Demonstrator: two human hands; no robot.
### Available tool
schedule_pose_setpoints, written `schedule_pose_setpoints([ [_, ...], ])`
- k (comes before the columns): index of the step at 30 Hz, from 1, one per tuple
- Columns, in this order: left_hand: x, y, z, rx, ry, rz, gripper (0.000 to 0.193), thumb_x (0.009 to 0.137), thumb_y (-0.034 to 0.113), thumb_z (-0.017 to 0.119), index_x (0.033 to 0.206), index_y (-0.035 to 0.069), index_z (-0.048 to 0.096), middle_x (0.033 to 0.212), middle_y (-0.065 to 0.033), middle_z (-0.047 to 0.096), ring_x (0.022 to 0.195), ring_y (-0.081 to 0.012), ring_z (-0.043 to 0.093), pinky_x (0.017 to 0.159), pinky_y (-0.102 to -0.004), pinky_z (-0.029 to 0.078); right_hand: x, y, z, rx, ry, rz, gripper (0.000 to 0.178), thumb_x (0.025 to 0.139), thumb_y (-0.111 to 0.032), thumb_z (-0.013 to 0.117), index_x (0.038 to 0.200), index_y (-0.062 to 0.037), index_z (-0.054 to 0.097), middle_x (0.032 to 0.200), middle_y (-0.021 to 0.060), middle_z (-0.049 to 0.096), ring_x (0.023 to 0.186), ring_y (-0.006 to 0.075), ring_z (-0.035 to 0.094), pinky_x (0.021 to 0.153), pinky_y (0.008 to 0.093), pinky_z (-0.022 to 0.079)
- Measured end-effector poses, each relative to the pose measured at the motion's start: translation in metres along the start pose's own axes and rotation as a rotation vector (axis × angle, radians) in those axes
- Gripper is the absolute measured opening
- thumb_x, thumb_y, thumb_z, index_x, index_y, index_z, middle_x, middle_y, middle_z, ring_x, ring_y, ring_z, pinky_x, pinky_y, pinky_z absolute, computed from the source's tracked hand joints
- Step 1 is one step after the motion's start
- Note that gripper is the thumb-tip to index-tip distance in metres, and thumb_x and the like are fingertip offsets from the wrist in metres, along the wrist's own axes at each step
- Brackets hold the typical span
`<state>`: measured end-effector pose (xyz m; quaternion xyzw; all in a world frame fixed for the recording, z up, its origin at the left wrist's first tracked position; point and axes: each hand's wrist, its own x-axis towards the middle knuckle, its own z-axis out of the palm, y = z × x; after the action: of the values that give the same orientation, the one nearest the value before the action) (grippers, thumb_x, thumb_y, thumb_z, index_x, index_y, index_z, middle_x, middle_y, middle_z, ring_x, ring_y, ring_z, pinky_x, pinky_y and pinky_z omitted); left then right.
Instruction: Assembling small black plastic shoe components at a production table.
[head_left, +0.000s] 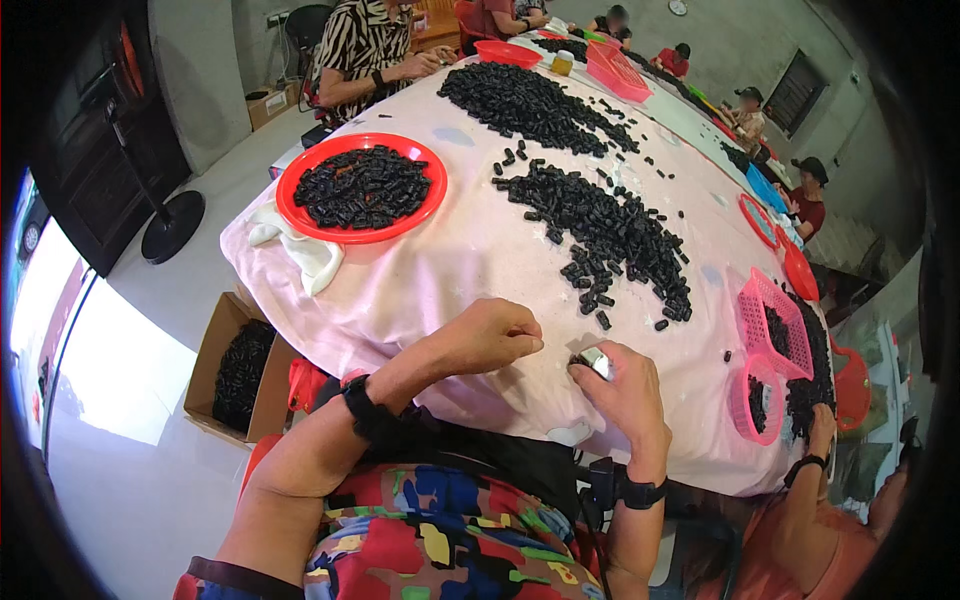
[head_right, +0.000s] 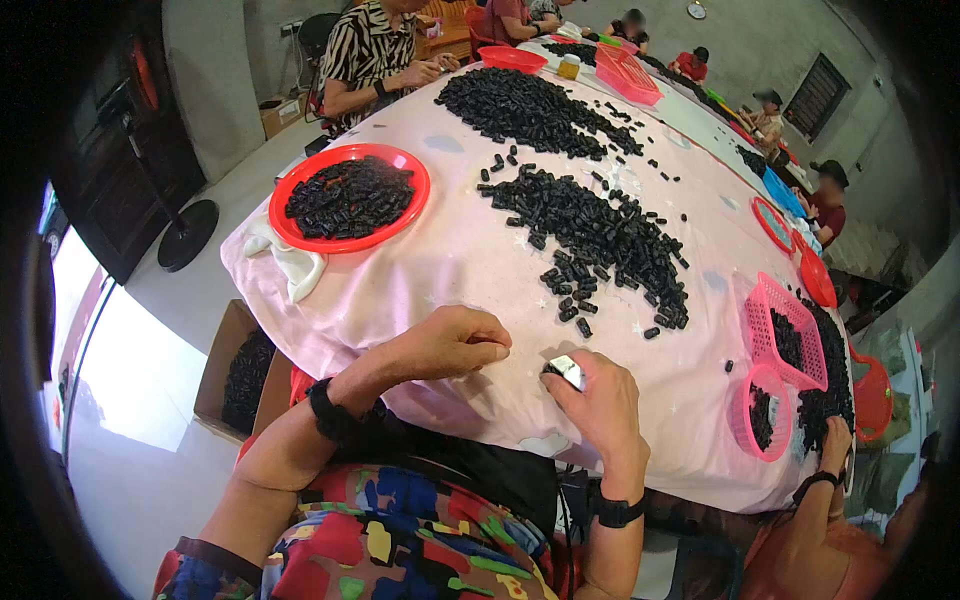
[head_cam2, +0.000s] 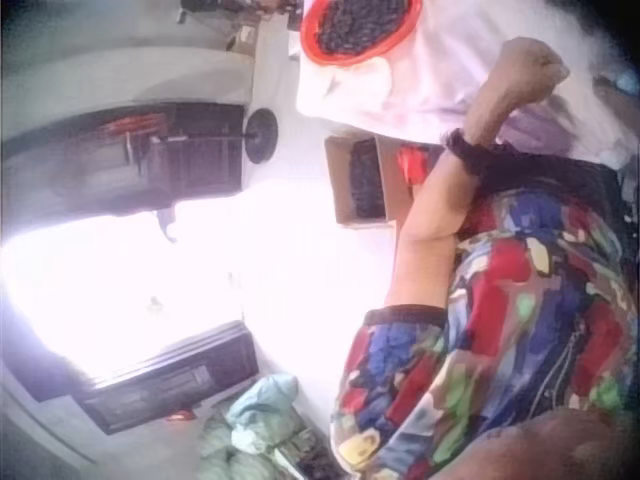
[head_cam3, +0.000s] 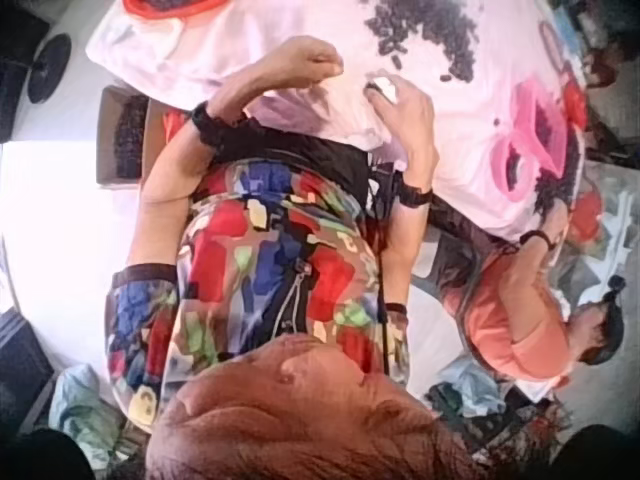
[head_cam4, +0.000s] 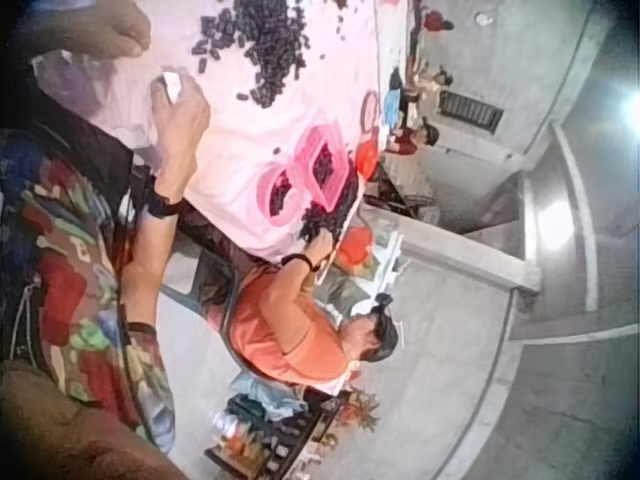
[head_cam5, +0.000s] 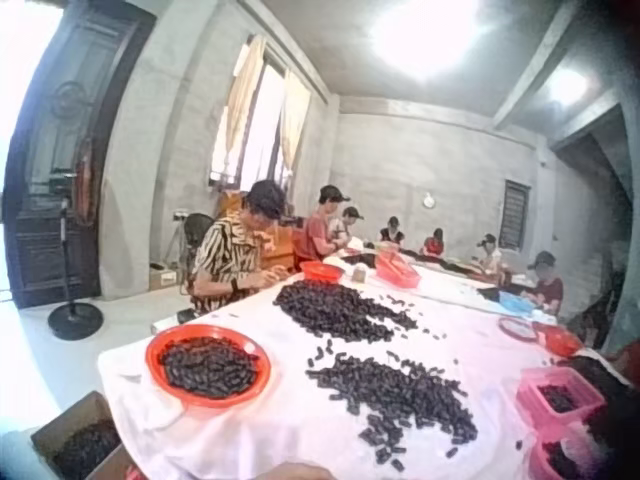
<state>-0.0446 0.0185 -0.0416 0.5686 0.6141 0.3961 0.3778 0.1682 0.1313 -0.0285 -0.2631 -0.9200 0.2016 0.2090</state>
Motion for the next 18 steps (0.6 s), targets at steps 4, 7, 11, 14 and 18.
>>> schedule_pose_setpoints([
  [4,-0.002,-0.005,0.005,-0.286,0.020,0.009,0.026,0.090,0.024,0.060,0.102,0.002,0.065,0.083,-0.0018,0.062,0.070,-0.0084,0.058,0.060,-0.0243,0.047,0.002,-0.011,-0.001,0.162,-0.023,0.236,0.023,0.080,-0.021,0.070,0.091,-0.0014,0.065,0.075,0.0147,0.064,0.064,0.0221,0.062,0.058,0.0325,0.046],
  [7,-0.007,0.020,0.009,-0.371,-0.062,0.006,0.028,0.092,0.027,0.059,0.103,0.002,0.064,0.084,-0.0008,0.062,0.070,-0.0076,0.058,0.059,-0.0230,0.046,-0.001,-0.024,-0.002,0.343,0.084,0.156,0.020,0.079,-0.015,0.071,0.092,-0.0006,0.065,0.075,0.0104,0.064,0.064,0.0141,0.058,0.059,0.0283,0.046],
  [11,-0.011,0.030,0.013,-0.540,-0.133,0.028,0.032,0.093,0.032,0.058,0.105,0.002,0.063,0.085,-0.0001,0.062,0.072,-0.0068,0.057,0.061,-0.0208,0.044,-0.005,-0.048,-0.009,0.403,0.168,0.041,0.020,0.076,-0.007,0.073,0.093,-0.0001,0.066,0.078,0.0062,0.064,0.067,0.0097,0.056,0.061,0.0242,0.046],
  [14,-0.016,0.029,0.008,-0.605,-0.147,0.080,0.033,0.092,0.034,0.058,0.103,0.003,0.063,0.085,0.0001,0.062,0.072,-0.0065,0.057,0.062,-0.0212,0.044,-0.005,-0.058,-0.008,0.391,0.247,-0.062,0.019,0.077,-0.008,0.073,0.093,0.0005,0.065,0.078,0.0058,0.063,0.068,0.0089,0.055,0.062,0.0239,0.045],
  [18,-0.014,0.034,0.005,-0.561,-0.156,0.052,0.034,0.092,0.035,0.058,0.099,0.002,0.064,0.083,-0.0019,0.063,0.070,-0.0086,0.058,0.061,-0.0233,0.046,-0.006,-0.053,-0.008,0.383,0.241,-0.046,0.020,0.078,-0.009,0.072,0.094,0.0001,0.065,0.076,0.0054,0.063,0.065,0.0086,0.054,0.059,0.0237,0.044],
])
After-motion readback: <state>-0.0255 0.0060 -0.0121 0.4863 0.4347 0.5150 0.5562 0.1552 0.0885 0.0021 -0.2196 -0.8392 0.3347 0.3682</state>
